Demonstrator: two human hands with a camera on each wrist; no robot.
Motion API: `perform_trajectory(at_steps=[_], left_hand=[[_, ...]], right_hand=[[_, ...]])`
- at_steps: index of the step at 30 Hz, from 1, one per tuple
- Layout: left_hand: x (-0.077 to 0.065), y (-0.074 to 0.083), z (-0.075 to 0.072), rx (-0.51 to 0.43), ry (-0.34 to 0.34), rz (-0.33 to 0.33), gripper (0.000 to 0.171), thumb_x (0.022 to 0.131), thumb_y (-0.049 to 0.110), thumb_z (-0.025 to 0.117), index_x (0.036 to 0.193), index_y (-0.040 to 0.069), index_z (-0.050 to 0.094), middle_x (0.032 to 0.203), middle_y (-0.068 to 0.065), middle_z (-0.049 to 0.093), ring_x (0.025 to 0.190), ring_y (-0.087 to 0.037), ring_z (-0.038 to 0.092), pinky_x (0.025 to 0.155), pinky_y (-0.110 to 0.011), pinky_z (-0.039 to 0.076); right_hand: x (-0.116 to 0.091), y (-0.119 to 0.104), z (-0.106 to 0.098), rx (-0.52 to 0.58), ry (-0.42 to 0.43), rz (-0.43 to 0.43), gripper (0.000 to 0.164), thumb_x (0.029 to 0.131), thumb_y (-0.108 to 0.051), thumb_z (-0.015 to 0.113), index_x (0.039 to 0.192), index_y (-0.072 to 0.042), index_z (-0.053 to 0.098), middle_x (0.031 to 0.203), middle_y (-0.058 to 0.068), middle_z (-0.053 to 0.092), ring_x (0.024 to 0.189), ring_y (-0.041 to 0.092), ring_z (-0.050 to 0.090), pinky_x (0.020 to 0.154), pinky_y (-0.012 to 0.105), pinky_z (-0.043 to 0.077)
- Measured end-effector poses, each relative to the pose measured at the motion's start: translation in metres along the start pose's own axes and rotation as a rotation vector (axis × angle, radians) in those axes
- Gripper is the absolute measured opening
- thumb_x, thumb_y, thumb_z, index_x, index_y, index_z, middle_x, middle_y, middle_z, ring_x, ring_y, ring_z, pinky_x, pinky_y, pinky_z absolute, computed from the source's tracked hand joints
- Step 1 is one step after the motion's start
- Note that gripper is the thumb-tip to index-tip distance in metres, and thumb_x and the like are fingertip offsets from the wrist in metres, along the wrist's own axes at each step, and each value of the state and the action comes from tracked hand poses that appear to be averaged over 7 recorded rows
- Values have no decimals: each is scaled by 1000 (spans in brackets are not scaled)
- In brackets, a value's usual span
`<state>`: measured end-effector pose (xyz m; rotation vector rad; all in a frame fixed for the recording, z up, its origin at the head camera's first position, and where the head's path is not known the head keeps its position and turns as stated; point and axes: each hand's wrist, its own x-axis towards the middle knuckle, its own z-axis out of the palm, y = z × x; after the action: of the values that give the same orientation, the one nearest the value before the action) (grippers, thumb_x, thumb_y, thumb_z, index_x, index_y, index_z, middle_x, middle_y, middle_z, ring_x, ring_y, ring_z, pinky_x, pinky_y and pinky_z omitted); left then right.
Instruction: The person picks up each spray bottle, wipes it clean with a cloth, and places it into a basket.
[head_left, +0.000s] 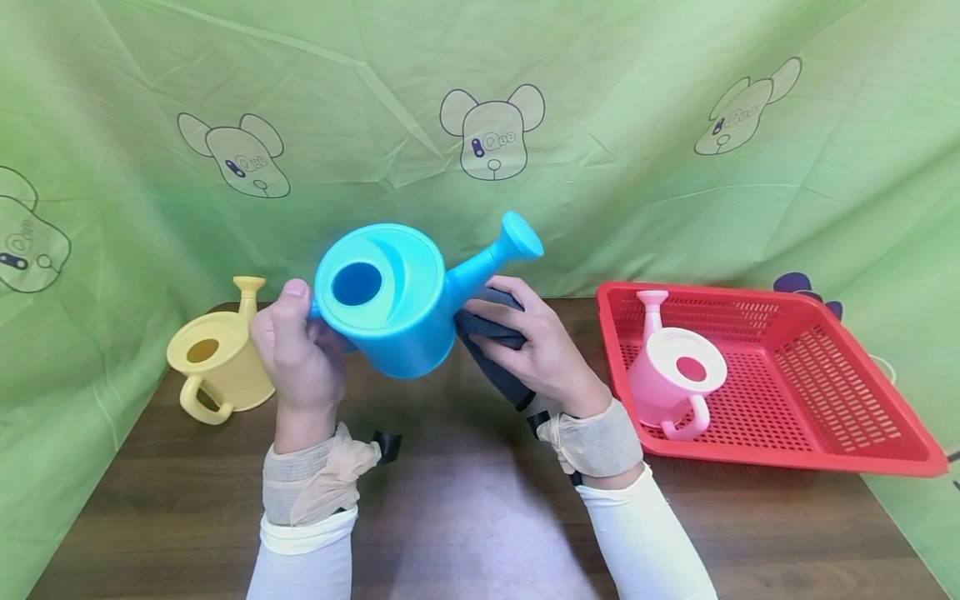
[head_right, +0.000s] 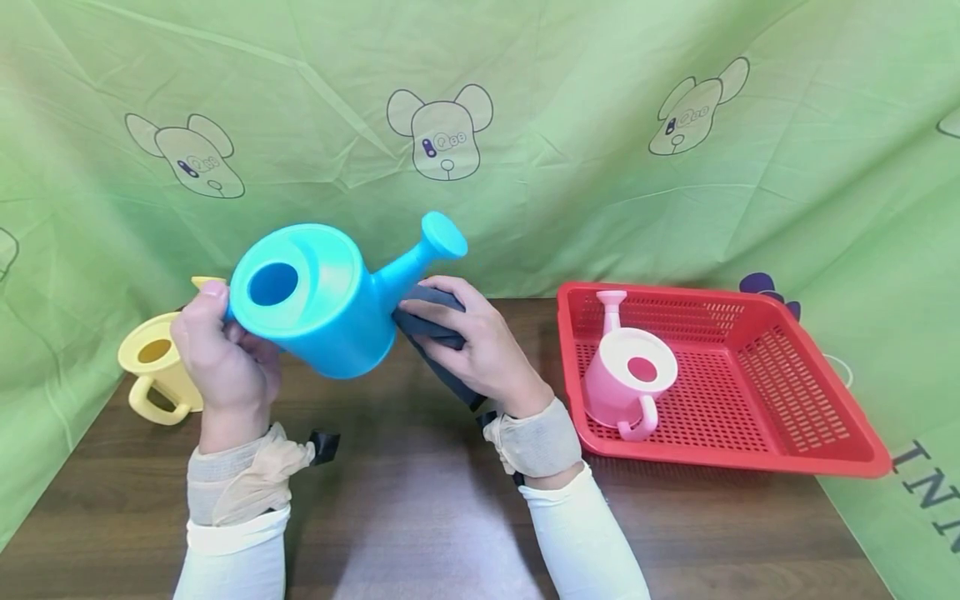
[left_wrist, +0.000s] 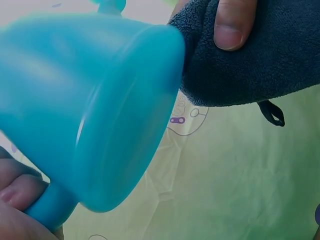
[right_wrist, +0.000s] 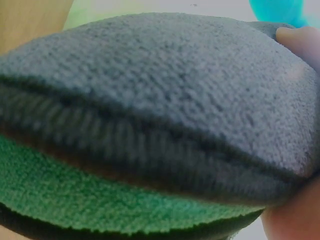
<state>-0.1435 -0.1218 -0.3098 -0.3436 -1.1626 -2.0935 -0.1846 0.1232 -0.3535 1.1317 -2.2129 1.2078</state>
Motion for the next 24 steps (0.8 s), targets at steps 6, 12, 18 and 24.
perform_trajectory(at_steps=[6, 12, 18, 24], left_hand=[[0, 0, 0, 77, 69, 56, 56, 101, 17, 50, 50, 10, 27, 45, 7, 27, 44, -9, 14, 46, -30, 5], [0, -2, 0, 129, 91, 71, 57, 102, 17, 51, 50, 10, 29, 43, 8, 29, 39, -8, 16, 43, -28, 6], [-1, -2, 0, 113, 76, 27, 56, 102, 16, 52, 50, 11, 30, 43, 9, 30, 40, -8, 16, 43, -29, 6], [-3, -2, 1, 109, 51, -26, 57, 101, 15, 51, 50, 6, 28, 43, 9, 29, 40, -9, 14, 43, -30, 4]], right_hand=[[1, -3, 1, -17, -34, -8, 40, 90, -4, 78, 129, -14, 75, 144, 12, 58, 131, 28, 60, 105, 42, 56], [0, -5, 0, -5, 5, -11, 42, 89, -3, 78, 128, -16, 74, 144, 13, 58, 128, 30, 60, 102, 46, 56], [0, -6, 0, 25, 54, -24, 43, 88, -1, 78, 128, -14, 73, 143, 15, 58, 130, 31, 59, 106, 44, 55], [0, -5, 2, 32, 40, -34, 42, 88, -2, 78, 129, -14, 73, 143, 16, 58, 129, 32, 60, 104, 45, 56]])
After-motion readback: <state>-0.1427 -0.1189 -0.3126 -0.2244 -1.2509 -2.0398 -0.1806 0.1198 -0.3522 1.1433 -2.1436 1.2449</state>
